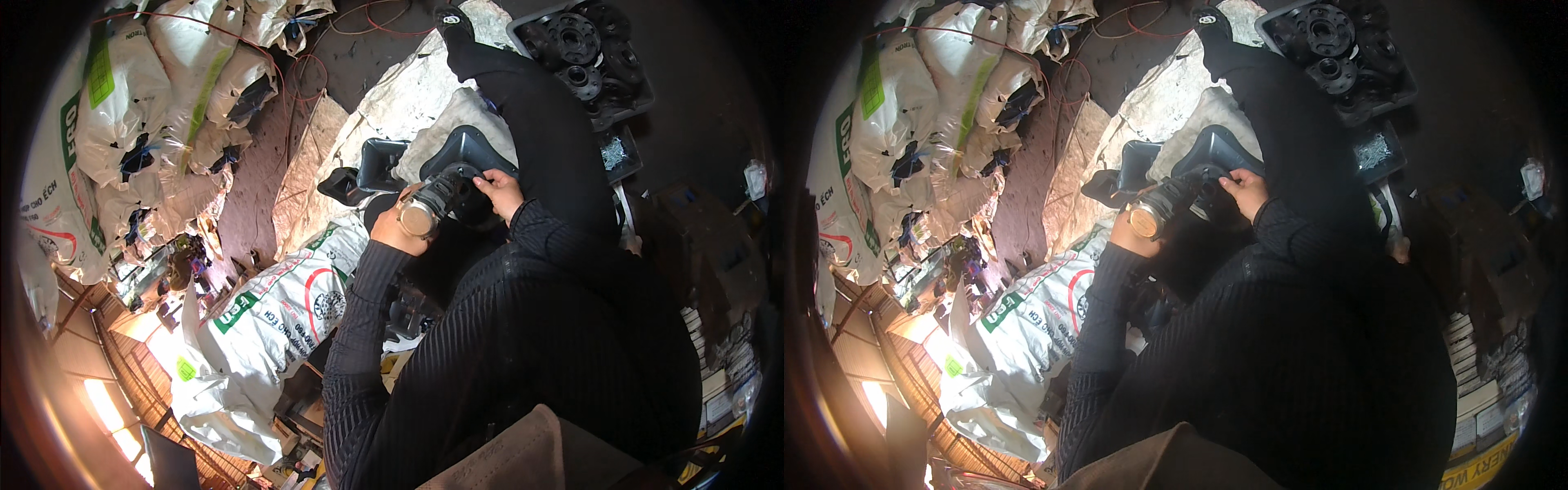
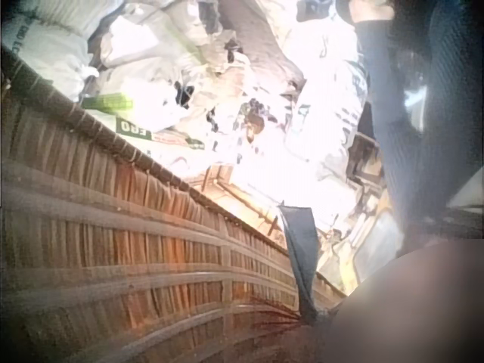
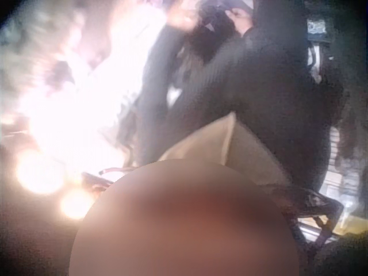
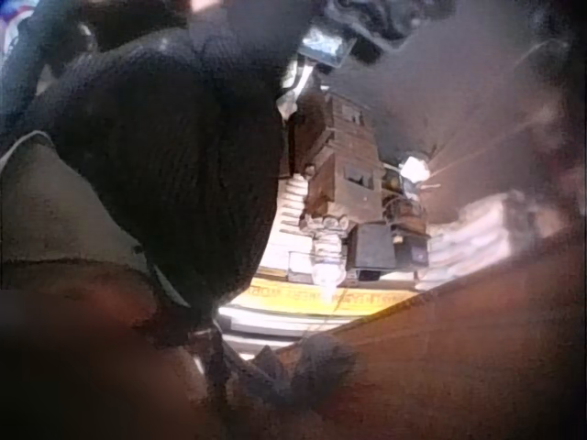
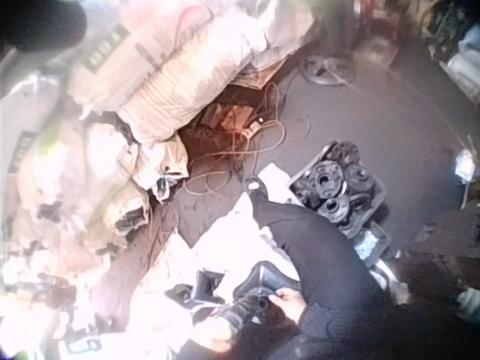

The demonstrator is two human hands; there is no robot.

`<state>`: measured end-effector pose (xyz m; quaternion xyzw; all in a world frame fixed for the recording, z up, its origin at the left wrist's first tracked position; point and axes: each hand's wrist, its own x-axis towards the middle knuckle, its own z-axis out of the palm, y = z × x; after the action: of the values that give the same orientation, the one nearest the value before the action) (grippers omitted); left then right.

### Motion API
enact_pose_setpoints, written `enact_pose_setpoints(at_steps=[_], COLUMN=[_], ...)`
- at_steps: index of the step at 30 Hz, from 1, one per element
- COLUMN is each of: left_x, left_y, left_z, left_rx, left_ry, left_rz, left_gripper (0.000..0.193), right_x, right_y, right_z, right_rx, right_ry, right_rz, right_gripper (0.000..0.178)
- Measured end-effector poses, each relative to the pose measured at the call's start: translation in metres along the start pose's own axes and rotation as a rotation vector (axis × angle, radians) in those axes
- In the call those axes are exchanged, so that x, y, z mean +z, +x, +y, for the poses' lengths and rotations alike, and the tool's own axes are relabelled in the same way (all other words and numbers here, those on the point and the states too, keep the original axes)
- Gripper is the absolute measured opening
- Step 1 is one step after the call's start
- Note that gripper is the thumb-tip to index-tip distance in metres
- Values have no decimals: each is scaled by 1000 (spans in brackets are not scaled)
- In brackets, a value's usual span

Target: The person sits on the floor and uses a cordless impact driver to fasten screws into black mechanical parts. They repeatedly pick up parts, align them, drive screws, and place the finished units aside. The person briefly removes and adjusts eyeglasses during the task.

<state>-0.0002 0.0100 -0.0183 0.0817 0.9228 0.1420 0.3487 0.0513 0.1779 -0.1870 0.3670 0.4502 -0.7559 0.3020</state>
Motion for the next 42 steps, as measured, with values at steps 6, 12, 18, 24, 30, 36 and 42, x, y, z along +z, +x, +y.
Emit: enact_pose_setpoints(at_steps=[6,12,18,24,30,36,42], left_x=[10,20,29,48,65,71,73], left_y=[8,-3,-43,-93,-115,-123,-134], left_z=[-11,-11,-23,-14,0,-1,-13], left_rx=[56,21,172,379,256,257,312], left_ry=[-24,-34,-368,-271,-483,-549,-531], left_rz=[44,59,185,323,254,238,359], left_gripper=[64,65,42,52,41,39,43], right_x=[-4,-6,-10,-34,-34,-28,-26], right_y=[7,10,14,-50,-79,-80,-81], right_z=[6,15,15,-7,-27,-23,-20], right_rx=[3,-71,-81,113,178,151,171], right_ry=[-52,-78,-228,211,295,352,418], right_rz=[-28,-30,18,-319,-540,-515,-480], right_gripper=[35,33,37,58,60,59,39])
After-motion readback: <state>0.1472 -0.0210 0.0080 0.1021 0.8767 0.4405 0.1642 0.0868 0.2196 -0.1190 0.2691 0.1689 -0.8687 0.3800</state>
